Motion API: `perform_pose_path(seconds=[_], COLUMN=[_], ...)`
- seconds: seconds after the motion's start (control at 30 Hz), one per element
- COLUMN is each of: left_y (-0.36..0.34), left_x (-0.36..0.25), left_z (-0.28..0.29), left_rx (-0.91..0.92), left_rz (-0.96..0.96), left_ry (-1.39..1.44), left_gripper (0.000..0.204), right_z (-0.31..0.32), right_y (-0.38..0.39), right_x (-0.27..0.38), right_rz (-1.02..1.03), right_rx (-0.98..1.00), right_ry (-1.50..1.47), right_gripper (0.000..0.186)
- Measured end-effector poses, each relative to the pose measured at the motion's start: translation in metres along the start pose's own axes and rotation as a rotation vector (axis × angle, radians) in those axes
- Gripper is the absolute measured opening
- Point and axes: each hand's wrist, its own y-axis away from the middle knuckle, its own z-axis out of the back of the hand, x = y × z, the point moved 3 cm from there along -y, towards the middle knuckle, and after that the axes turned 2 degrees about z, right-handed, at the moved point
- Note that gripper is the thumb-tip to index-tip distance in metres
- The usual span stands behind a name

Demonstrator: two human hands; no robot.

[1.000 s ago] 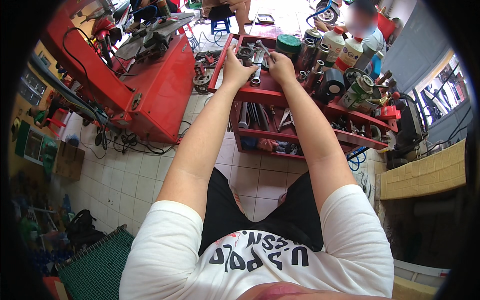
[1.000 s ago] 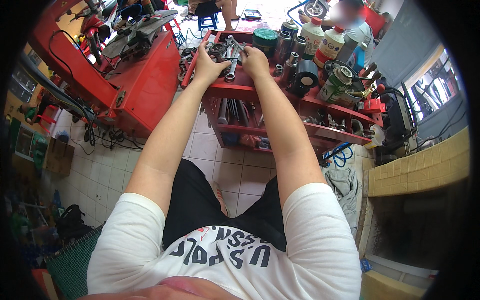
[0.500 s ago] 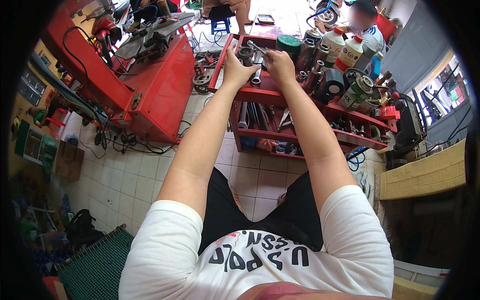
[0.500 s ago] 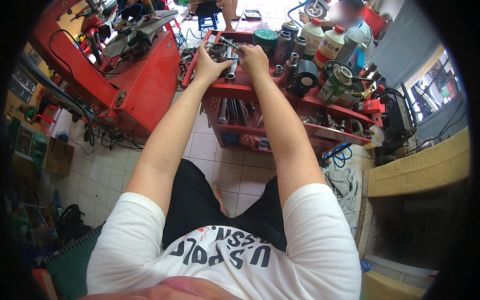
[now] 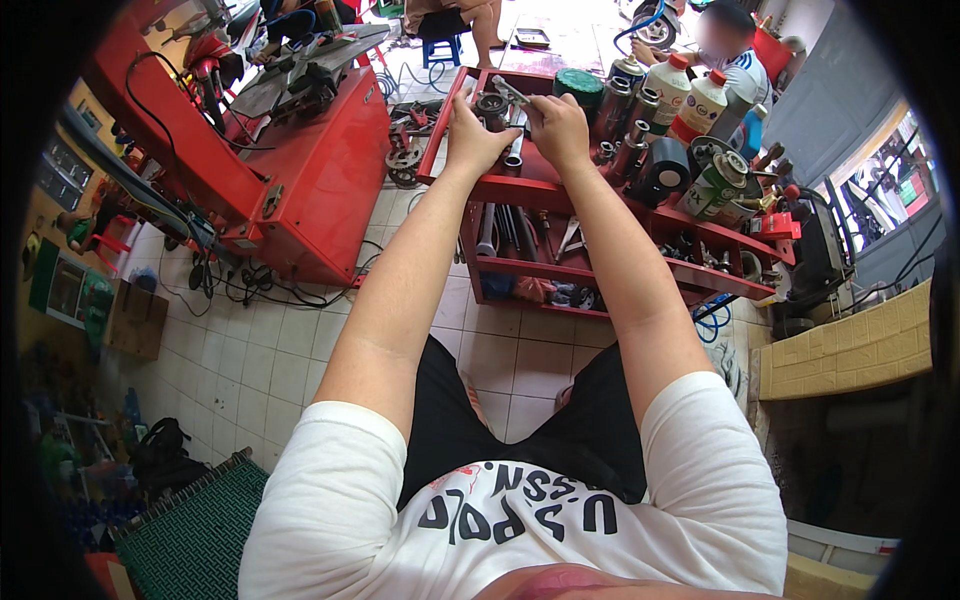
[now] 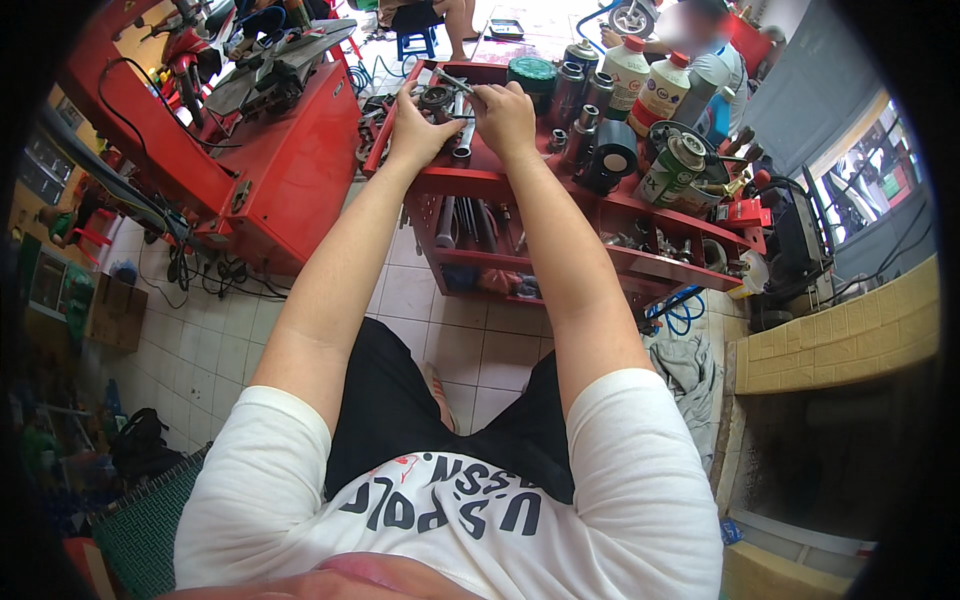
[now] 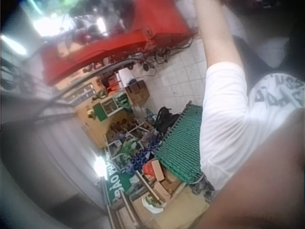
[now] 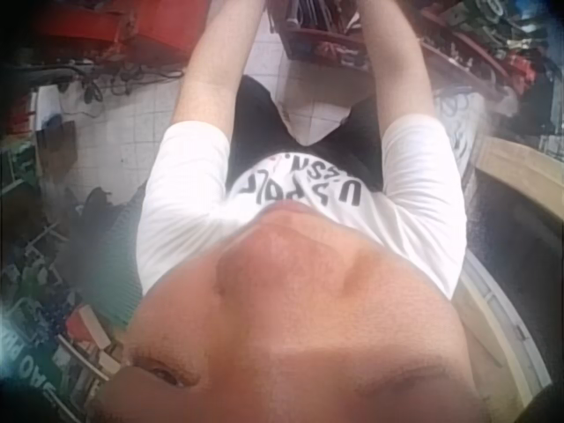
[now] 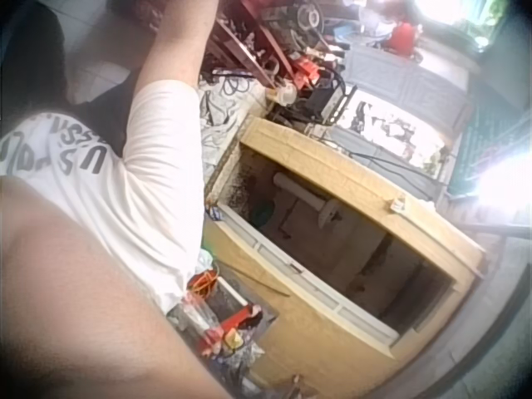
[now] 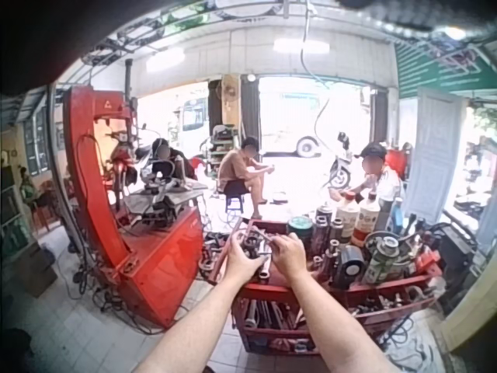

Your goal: The person uses a wrench to tighten a bolt on a small mechanical component held in their left hand. They rotate the component to access different angles and continue tightening the fastener on the red tool cart.

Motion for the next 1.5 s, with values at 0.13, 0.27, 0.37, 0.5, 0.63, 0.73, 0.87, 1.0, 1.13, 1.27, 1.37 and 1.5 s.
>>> perform_pose_path(seconds=[0.13,0.27,0.37,0.5,0.63,0.73,0.87,1.0,1.13,1.27,1.37,1.5], left_y=[0.001,0.001,-0.003,-0.007,-0.004,-0.015,-0.018,-0.019,-0.024,-0.015,-0.012,-0.021], left_x=[-0.001,0.001,0.007,0.010,0.009,0.030,0.029,0.043,0.044,0.036,0.029,0.039], left_z=[0.001,0.000,-0.003,-0.005,0.004,0.007,0.011,0.025,0.020,0.025,0.025,0.024], left_rx=[-0.014,-0.020,-0.013,0.016,-0.094,-0.175,-0.159,-0.144,-0.074,-0.097,-0.088,-0.038], left_rz=[-0.011,-0.012,-0.032,-0.062,0.103,0.179,0.401,0.419,0.420,0.441,0.442,0.407], left_ry=[0.006,0.016,0.045,0.074,0.266,0.583,1.024,1.093,1.073,1.079,1.103,1.118], left_gripper=[0.115,0.110,0.101,0.090,0.083,0.088,0.081,0.091,0.085,0.071,0.060,0.036], right_z=[0.000,0.000,-0.001,0.008,0.006,0.010,0.005,-0.002,-0.022,-0.023,-0.019,-0.015], right_y=[0.001,0.000,0.000,0.003,0.007,0.010,0.016,0.011,0.016,0.017,0.016,0.014], right_x=[0.002,0.003,-0.002,-0.015,-0.023,-0.024,-0.043,-0.020,-0.048,-0.051,-0.050,-0.048], right_rz=[0.032,0.021,-0.073,-0.215,-0.668,-0.644,-0.559,-0.505,-0.565,-0.738,-0.704,-0.657], right_rx=[0.056,0.048,-0.018,-0.167,-0.097,-0.100,-0.087,-0.057,-0.138,-0.137,-0.120,-0.133], right_ry=[0.049,0.019,-0.044,-0.051,-0.360,-0.286,-0.258,-0.432,-0.665,-0.978,-0.827,-0.794], right_gripper=[0.014,0.015,0.017,0.022,0.028,0.027,0.024,0.032,0.045,0.039,0.027,0.019])
